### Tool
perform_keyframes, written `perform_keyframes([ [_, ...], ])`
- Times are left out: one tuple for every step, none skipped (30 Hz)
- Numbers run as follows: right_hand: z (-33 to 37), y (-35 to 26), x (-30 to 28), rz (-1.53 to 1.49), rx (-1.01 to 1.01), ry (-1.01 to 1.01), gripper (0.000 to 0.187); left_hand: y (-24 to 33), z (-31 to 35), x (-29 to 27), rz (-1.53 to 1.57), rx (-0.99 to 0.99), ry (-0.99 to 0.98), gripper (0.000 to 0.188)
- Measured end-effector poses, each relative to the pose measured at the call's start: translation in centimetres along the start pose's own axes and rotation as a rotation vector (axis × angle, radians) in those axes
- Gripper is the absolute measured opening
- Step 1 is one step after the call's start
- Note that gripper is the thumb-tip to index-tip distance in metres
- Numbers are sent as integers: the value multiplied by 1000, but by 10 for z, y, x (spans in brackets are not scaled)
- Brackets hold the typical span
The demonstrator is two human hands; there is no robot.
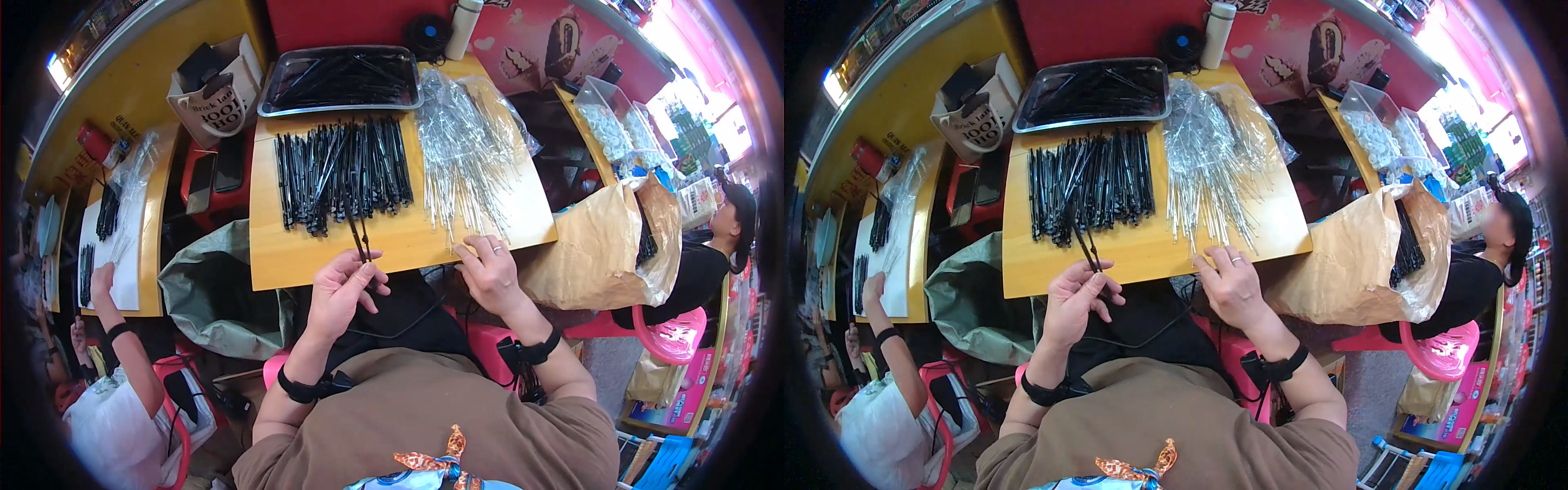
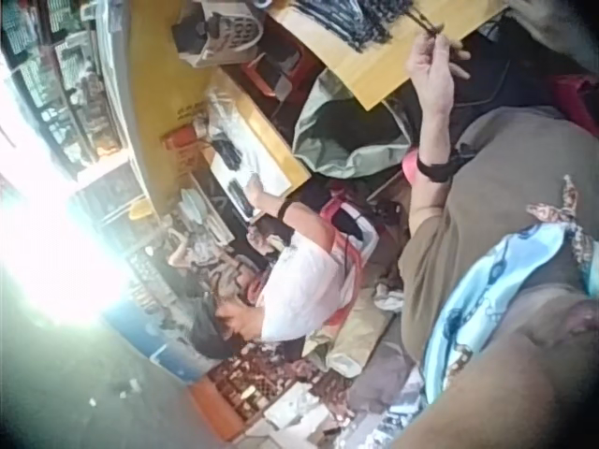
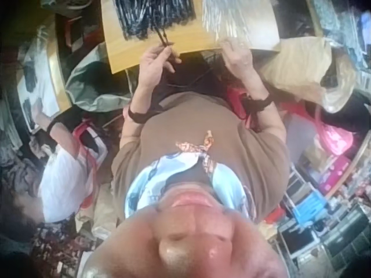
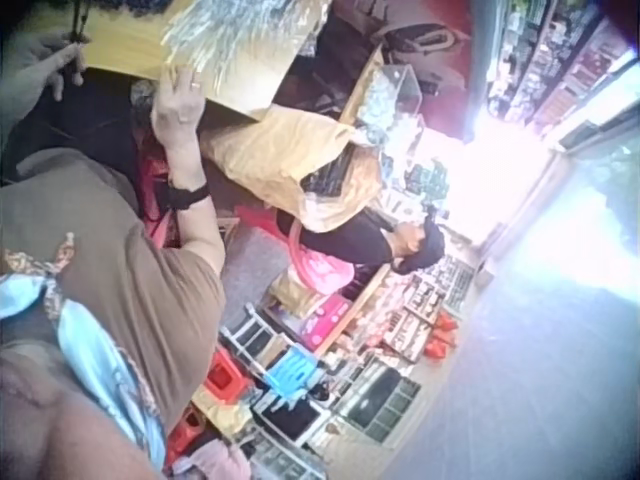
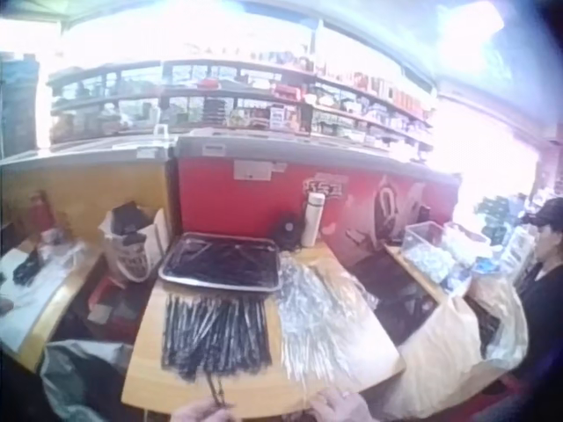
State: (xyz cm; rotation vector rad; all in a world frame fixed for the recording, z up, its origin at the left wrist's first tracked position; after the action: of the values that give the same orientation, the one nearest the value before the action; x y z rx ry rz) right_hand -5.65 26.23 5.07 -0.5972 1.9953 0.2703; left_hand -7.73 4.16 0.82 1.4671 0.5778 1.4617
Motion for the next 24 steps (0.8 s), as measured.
perform_keyframes([
  [1,1,2,72,-57,-5,28,-3,0,0,0,-2,3,22],
  [2,1,5,144,-114,-10,30,-9,0,0,-5,-22,-16,25],
  [4,4,10,143,-112,-11,30,-13,1,2,-11,-44,-38,27],
  [7,3,14,150,-161,4,30,-15,2,3,-11,-46,-37,27],
  [10,2,18,158,-210,19,30,-17,4,4,0,-60,-33,28],
  [12,4,21,156,-213,20,30,-18,4,4,12,-70,-29,28],
  [17,6,22,125,-217,36,30,-18,4,2,12,-67,-26,28],
  [20,7,22,95,-220,50,30,-18,5,0,-5,-67,-23,29],
  [19,7,21,93,-224,50,30,-18,5,-2,-22,-66,-20,29],
  [18,7,17,32,-213,76,29,-18,5,-3,-20,-65,-18,29],
  [16,8,12,-30,-202,101,28,-18,4,-4,-21,-72,-17,29],
  [13,7,10,-30,-206,99,28,-19,4,-5,-22,-79,-15,29],
  [7,13,1,-85,-128,186,25,-20,4,-4,-19,-77,-14,29],
  [2,18,-8,-140,-49,272,23,-20,3,-3,-5,-72,-18,29],
  [-6,18,-12,-141,-50,269,23,-20,4,-1,8,-68,-22,29],
  [-14,24,-24,-173,26,376,18,-21,4,-1,12,-70,-23,29],
  [-21,31,-32,-205,102,483,15,-23,3,-1,-8,-68,-30,28],
  [-31,35,-36,-231,115,528,9,-23,2,0,-28,-63,-39,27],
  [-39,37,-37,-229,110,526,9,-22,2,0,-24,-59,-39,27],
  [-47,43,-33,-254,170,474,9,-23,1,1,-26,-69,-56,26],
  [-55,48,-28,-281,229,420,9,-24,2,2,-27,-78,-70,26],
  [-64,48,-27,-291,214,427,8,-24,3,1,-24,-72,-64,26],
  [-73,49,-24,-294,206,425,8,-24,4,1,-21,-74,-68,25],
  [-80,51,-19,-308,222,419,7,-24,5,1,-19,-77,-74,25],
])
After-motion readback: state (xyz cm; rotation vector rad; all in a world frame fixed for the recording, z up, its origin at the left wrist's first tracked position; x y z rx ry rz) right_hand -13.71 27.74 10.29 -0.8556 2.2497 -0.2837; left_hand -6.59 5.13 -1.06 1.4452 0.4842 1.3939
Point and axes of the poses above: each hand's wrist, its own z-axis away from the middle knuckle, its own x-axis out of the palm, y = z × x, the point moved 7 cm from there along -z, towards the middle knuckle, and after that the axes turned 7 degrees about z, right-handed, at the moved point
